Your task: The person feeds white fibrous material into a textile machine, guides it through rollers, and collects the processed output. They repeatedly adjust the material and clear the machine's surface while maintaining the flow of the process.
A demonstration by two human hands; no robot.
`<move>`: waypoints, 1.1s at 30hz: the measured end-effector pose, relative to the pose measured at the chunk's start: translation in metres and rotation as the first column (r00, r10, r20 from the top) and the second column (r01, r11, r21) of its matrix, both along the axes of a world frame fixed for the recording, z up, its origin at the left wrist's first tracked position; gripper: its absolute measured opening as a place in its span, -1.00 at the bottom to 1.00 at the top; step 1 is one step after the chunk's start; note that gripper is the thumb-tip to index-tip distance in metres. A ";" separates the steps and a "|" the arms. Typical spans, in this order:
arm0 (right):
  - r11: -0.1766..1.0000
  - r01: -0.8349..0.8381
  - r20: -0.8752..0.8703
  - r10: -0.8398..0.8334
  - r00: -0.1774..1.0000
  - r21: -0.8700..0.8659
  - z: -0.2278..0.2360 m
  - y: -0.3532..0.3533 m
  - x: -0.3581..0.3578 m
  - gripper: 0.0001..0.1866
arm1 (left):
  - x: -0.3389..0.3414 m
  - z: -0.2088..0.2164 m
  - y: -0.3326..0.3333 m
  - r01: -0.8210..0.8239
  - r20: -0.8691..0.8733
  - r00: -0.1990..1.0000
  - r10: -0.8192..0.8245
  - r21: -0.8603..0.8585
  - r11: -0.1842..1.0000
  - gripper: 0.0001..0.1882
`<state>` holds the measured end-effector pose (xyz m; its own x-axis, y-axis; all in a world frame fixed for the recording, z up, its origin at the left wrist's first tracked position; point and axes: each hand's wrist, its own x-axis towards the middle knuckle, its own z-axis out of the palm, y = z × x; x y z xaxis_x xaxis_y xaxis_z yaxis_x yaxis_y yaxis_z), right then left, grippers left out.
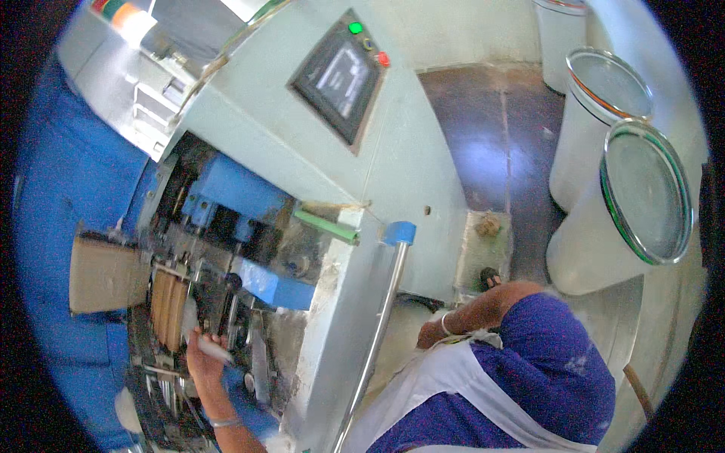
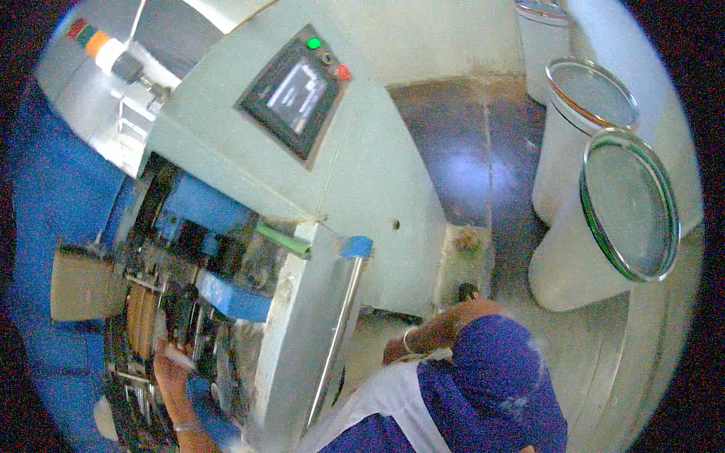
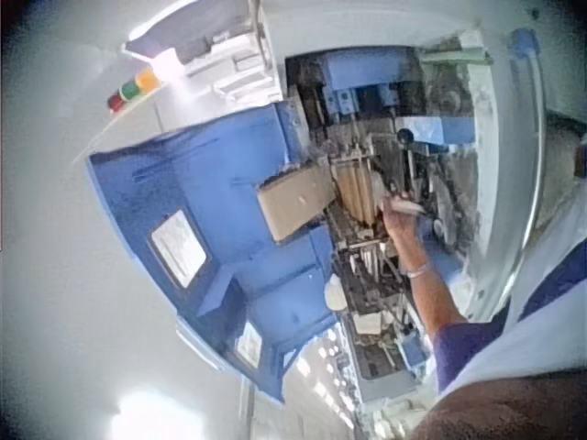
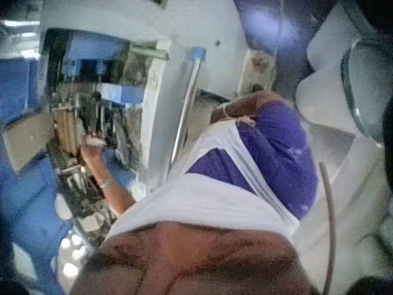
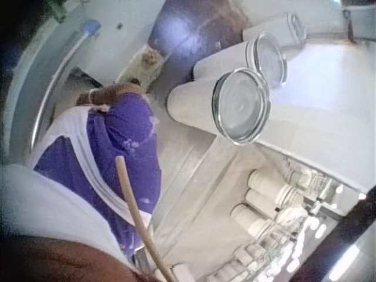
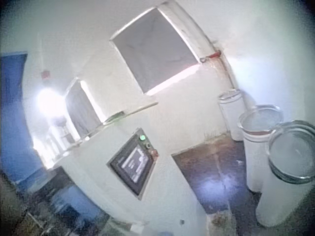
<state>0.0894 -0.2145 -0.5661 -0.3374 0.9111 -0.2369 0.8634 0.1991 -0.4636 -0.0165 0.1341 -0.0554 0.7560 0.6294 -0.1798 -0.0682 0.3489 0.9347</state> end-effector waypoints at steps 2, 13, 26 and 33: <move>0.980 0.193 -0.319 -0.199 0.927 -0.051 -0.018 0.010 -0.006 -0.54 | -0.002 -0.001 -0.002 -0.110 0.003 0.994 0.110 -0.068 0.992 -0.84; 0.933 0.053 -0.792 -0.330 0.514 -0.355 0.139 -0.046 0.083 -0.46 | -0.004 0.001 -0.013 0.055 0.073 0.996 -0.050 -0.068 0.996 -0.72; 0.996 -0.068 -0.620 0.015 0.784 -0.062 0.570 -0.037 0.135 -0.48 | -0.002 -0.010 -0.017 -0.008 0.112 0.994 0.012 -0.038 0.999 -0.62; 0.474 0.249 -0.154 -0.229 0.961 0.845 0.759 0.260 0.142 -0.42 | -0.002 -0.012 -0.016 -0.010 0.052 0.999 0.011 -0.029 1.000 -0.61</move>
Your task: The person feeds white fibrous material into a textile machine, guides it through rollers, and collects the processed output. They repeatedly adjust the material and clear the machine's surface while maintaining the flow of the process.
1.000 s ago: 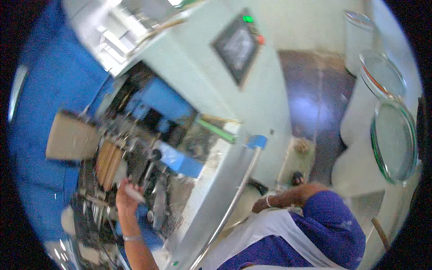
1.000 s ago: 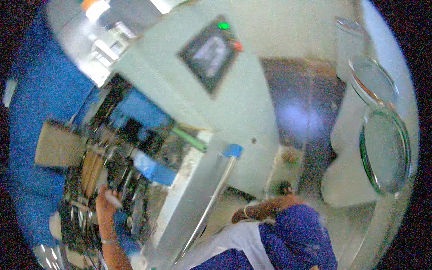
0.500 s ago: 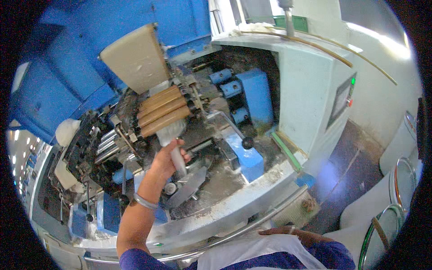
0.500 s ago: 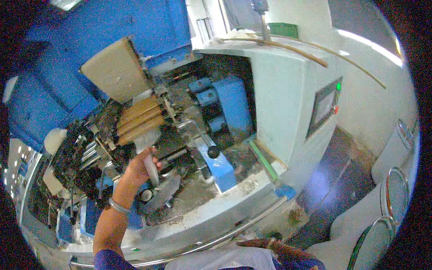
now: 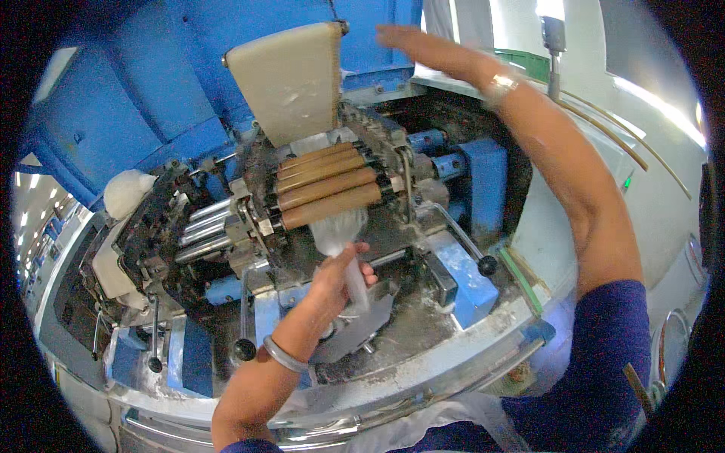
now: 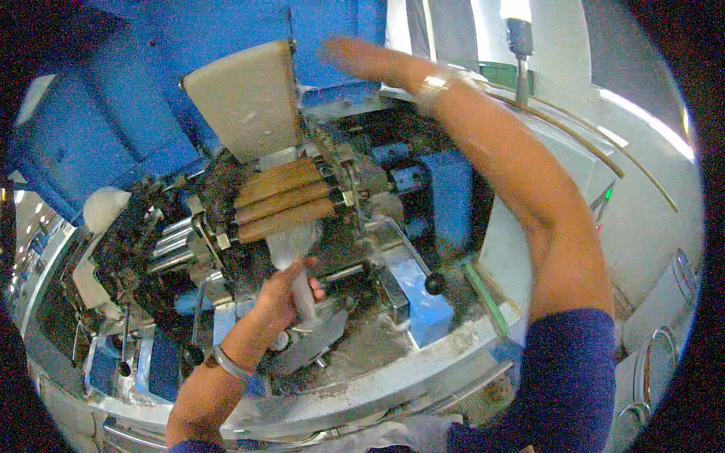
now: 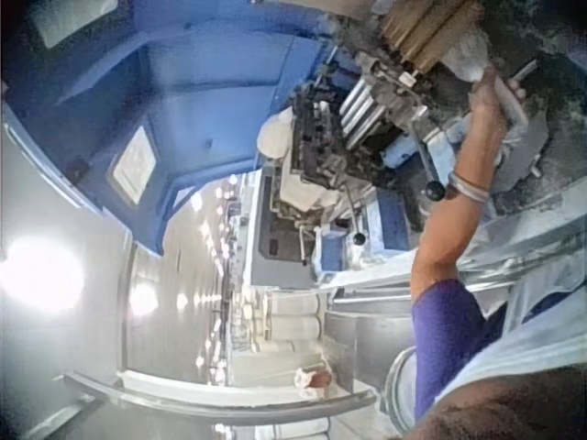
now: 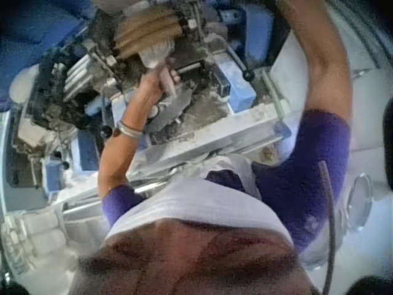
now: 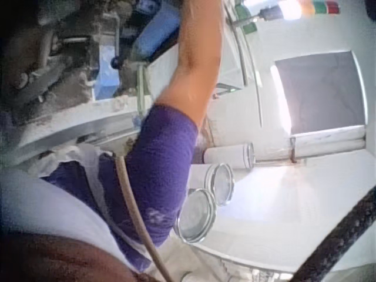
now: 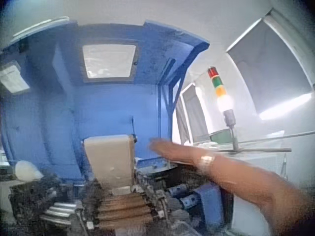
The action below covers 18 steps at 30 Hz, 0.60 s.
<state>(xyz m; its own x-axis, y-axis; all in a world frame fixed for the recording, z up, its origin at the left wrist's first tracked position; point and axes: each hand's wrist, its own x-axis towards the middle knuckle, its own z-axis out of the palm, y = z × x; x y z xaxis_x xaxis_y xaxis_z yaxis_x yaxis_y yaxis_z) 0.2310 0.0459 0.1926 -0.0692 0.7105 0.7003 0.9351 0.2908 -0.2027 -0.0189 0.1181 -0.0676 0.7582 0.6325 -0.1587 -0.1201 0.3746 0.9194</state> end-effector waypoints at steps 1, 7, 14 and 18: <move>0.976 0.089 0.049 -0.081 0.996 -0.197 -0.004 0.039 0.003 -0.39 | 0.000 0.000 0.002 -0.007 0.013 1.000 0.007 -0.004 1.000 -0.61; 0.634 0.313 0.280 -0.156 0.947 -0.707 -0.051 0.118 0.023 -0.06 | -0.001 -0.002 0.008 -0.016 0.017 1.000 0.016 -0.012 1.000 -0.58; 0.745 0.230 0.457 0.111 0.883 -0.626 -0.011 0.145 -0.075 -0.06 | -0.001 0.002 -0.002 0.006 -0.059 0.998 0.001 0.104 0.995 -0.54; 0.840 -0.461 -0.059 0.465 0.883 -0.286 -0.004 0.185 -0.158 -0.18 | 0.001 0.002 -0.002 0.000 -0.085 0.996 0.007 0.077 0.997 -0.54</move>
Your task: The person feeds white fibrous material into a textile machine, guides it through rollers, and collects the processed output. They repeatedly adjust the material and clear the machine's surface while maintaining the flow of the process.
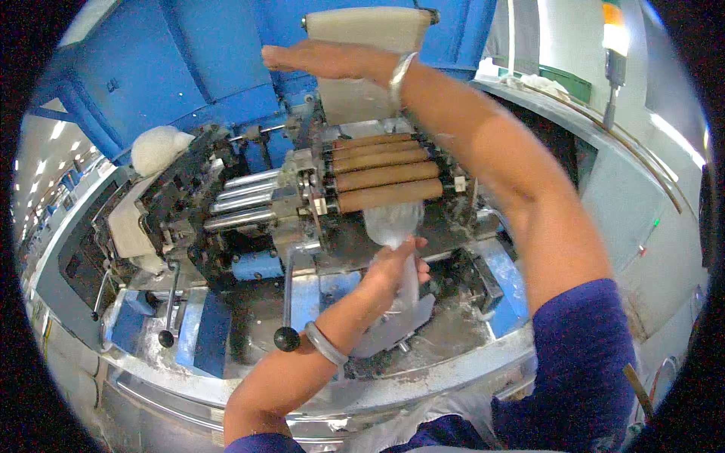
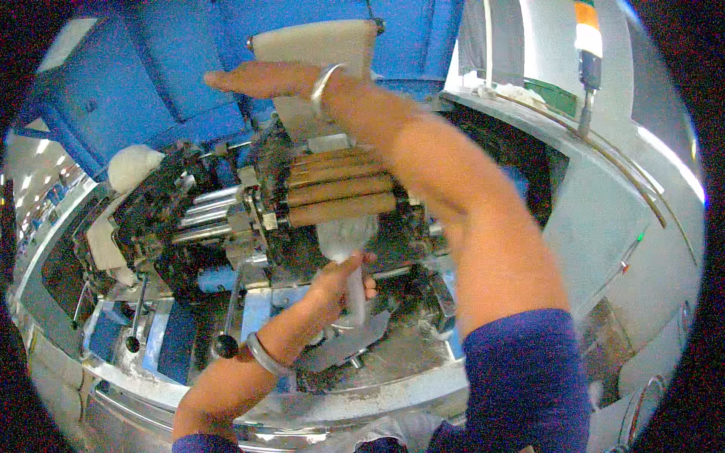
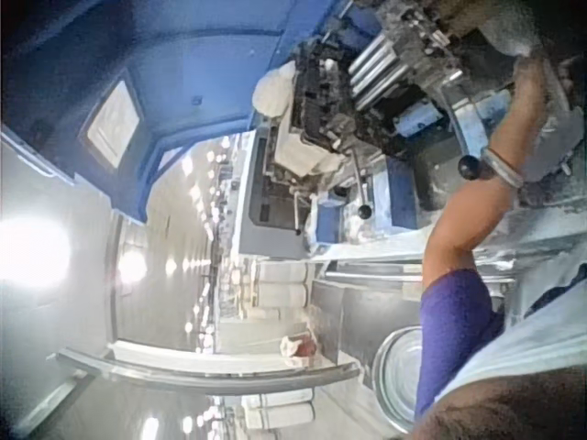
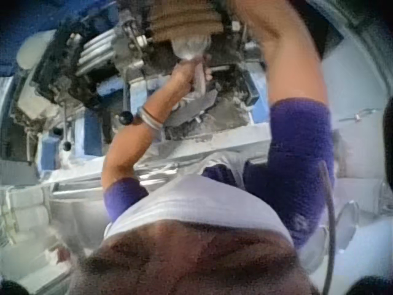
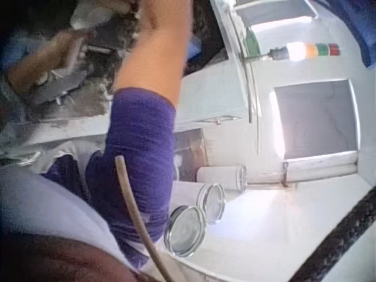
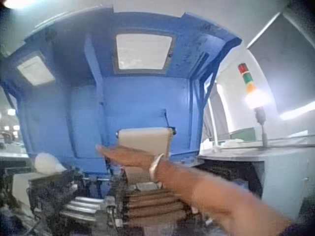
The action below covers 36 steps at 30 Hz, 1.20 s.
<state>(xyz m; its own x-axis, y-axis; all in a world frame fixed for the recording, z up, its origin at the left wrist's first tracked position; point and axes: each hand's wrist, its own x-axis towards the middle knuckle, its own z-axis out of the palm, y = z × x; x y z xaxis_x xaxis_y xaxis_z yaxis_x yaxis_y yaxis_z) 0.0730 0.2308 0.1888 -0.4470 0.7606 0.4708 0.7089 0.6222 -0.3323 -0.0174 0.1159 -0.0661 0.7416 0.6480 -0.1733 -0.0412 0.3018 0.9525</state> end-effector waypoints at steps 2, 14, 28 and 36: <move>0.992 -0.126 -0.225 0.129 0.966 0.030 -0.031 0.020 -0.024 -0.19 | 0.001 -0.001 0.003 0.004 0.052 0.999 -0.004 -0.010 1.000 -0.55; 0.980 0.089 0.048 -0.099 0.994 0.179 -0.080 -0.018 -0.008 -0.27 | -0.011 0.002 0.014 0.249 0.084 0.966 -0.245 -0.031 0.968 -0.22; 0.724 0.186 0.408 -0.560 0.722 0.664 -0.212 -0.256 0.025 -0.06 | -0.016 0.020 -0.006 0.243 0.437 0.891 -0.123 -0.229 0.943 -0.26; 0.635 0.180 -0.114 -0.143 0.983 0.752 -0.235 -0.206 0.026 -0.85 | -0.026 0.022 -0.013 0.324 0.484 0.851 -0.204 -0.179 0.929 -0.45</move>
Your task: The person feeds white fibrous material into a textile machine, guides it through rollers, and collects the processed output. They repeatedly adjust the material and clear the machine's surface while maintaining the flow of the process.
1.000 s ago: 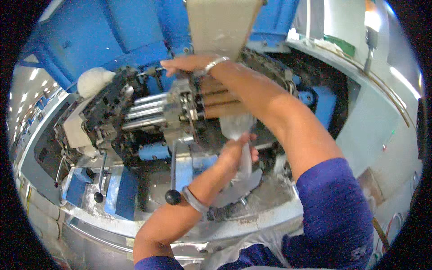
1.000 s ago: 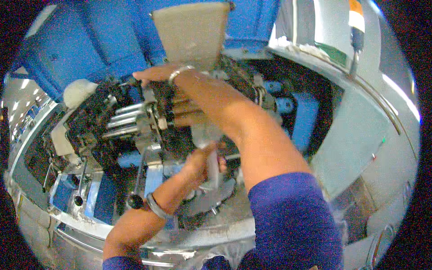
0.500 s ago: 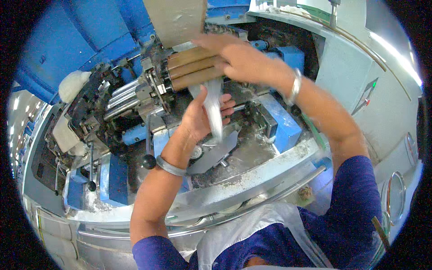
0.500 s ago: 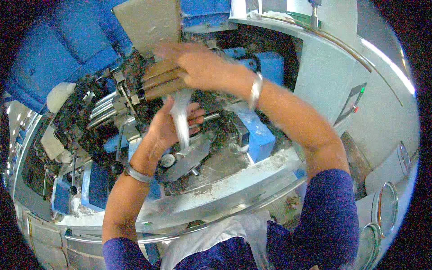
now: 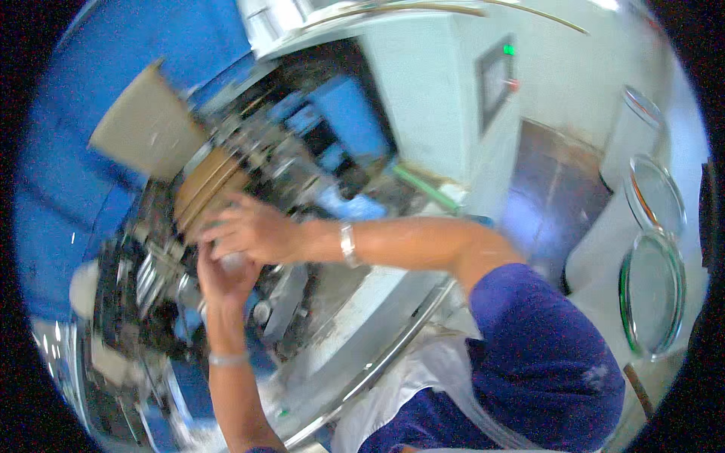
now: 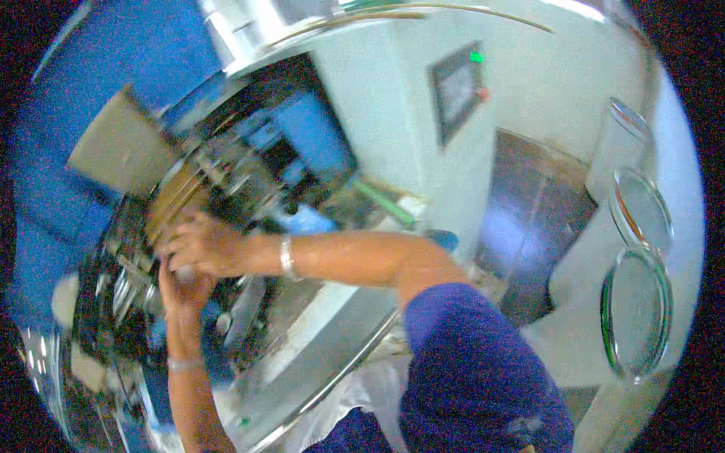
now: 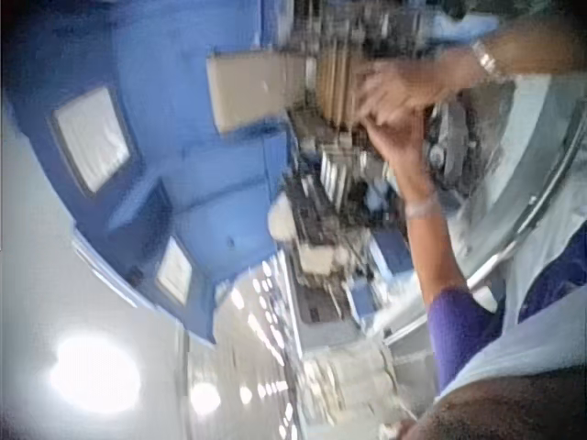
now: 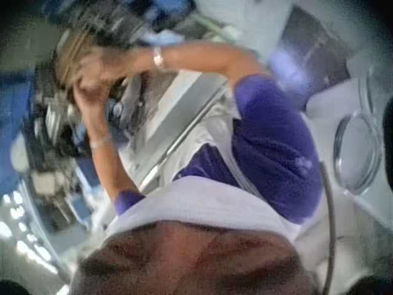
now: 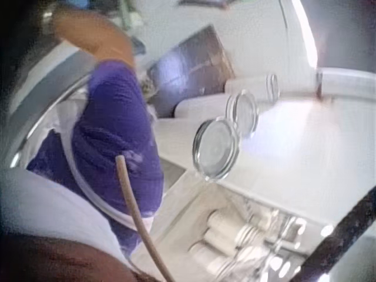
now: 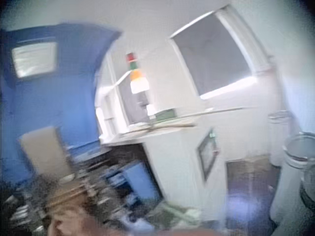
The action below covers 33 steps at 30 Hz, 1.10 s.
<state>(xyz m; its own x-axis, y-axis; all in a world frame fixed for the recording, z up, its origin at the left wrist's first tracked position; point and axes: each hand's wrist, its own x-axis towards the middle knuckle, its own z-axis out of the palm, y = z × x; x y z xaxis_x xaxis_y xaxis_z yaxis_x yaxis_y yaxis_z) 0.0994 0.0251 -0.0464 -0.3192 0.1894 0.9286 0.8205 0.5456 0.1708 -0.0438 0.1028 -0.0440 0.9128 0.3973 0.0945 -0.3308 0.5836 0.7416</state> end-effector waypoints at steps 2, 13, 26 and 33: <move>0.949 -0.245 -0.439 0.138 0.888 -0.198 0.007 0.013 0.002 -0.86 | -0.004 0.002 -0.012 0.004 -0.149 0.989 -0.001 0.024 1.000 -0.12; 0.850 -0.476 -0.752 0.158 0.640 -0.227 0.029 0.005 -0.046 -0.61 | 0.032 0.049 -0.006 -0.764 0.445 0.632 0.635 0.494 0.415 -0.27; 0.962 -0.125 -0.743 -0.101 0.661 -0.242 0.035 0.050 -0.078 -0.41 | 0.028 0.033 -0.010 -0.606 0.316 0.783 0.536 0.191 0.772 -0.16; 0.917 -0.102 -0.777 -0.264 0.571 -0.386 0.051 0.085 -0.044 -0.35 | 0.014 0.032 0.015 -0.535 0.127 0.843 0.522 0.295 0.792 -0.36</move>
<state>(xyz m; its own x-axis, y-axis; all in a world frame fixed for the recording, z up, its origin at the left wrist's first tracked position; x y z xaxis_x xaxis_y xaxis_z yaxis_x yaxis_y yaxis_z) 0.0558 0.1100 0.0048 0.5544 0.5362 0.6364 0.5525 0.3347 -0.7634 -0.0297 0.1174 -0.0120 0.5626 0.7614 0.3221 -0.5512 0.0551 0.8326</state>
